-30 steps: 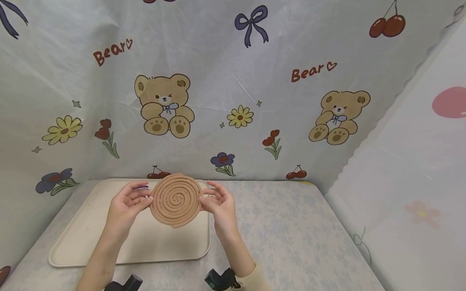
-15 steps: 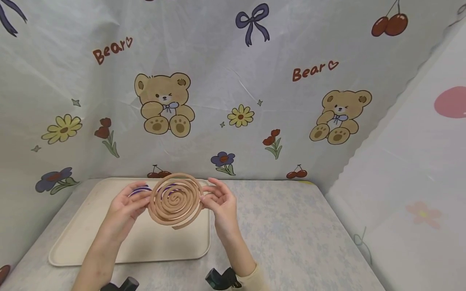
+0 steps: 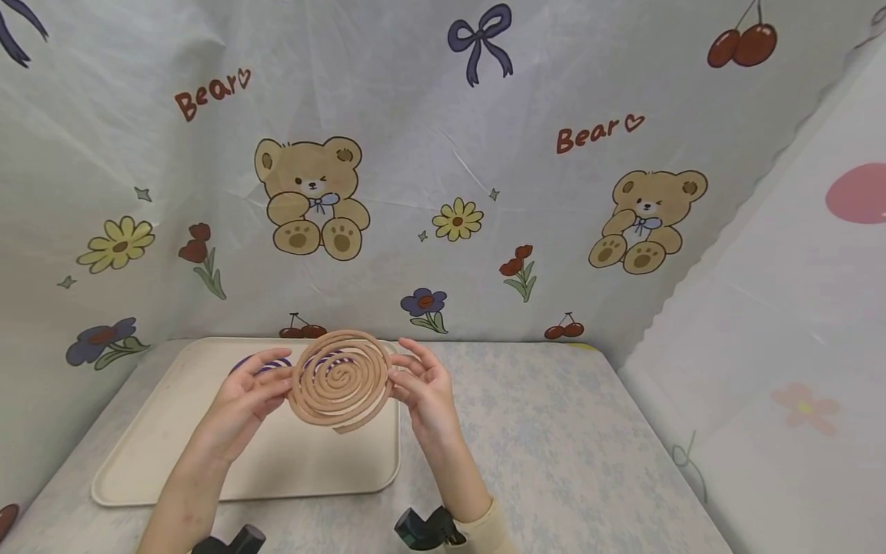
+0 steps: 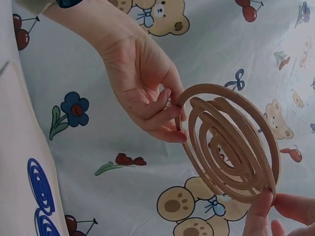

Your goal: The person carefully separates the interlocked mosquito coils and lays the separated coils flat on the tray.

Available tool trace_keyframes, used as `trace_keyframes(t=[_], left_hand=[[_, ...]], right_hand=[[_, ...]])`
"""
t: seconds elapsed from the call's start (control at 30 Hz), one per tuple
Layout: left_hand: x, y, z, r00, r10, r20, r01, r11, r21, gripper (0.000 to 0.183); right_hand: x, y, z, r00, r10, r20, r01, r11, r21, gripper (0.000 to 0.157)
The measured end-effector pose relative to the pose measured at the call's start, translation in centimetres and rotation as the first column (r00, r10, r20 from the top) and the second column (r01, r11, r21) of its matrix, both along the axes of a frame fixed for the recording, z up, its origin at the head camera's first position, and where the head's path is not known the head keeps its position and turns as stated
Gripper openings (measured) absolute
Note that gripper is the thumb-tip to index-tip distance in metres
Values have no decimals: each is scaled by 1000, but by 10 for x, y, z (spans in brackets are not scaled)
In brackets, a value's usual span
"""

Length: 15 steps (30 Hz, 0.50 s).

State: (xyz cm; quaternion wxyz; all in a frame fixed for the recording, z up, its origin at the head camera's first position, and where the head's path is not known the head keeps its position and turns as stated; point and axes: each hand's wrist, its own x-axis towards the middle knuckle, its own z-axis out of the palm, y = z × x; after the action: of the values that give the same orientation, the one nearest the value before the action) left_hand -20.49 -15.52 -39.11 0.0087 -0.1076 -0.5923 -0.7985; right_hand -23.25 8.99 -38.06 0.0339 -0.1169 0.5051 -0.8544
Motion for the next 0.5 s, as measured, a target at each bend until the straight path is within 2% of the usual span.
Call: trace_keyframes(t=[0.17,0.23,0.3,0.37,0.43,0.5], left_hand=[[-2,0,-1,997,-49,62,45,997,63,32],[-3,0,-1,996,-47,81,41,996,84,32],[-3,2,0,998,-11,68,6,997,74,34],[-3,3,1,998,61,34,-63,997,44,36],[-2,5,2,991,131,-7,-131,991,11,39],[0,5,4,985,170,-38,-171,985,-10,41]], right_hand=[[0,-1,-2,1000,-7,-17,7,1000,-10,42],[0,-1,-1,1000,-16,-22,15,1000,-15,42],[0,-2,0,1000,-26,-9,26,999,-23,42],[1,-2,1,999,-34,21,34,999,-31,42],[1,-2,1,997,-30,67,32,999,-36,42],[0,-3,1,993,-22,112,27,999,-40,44]])
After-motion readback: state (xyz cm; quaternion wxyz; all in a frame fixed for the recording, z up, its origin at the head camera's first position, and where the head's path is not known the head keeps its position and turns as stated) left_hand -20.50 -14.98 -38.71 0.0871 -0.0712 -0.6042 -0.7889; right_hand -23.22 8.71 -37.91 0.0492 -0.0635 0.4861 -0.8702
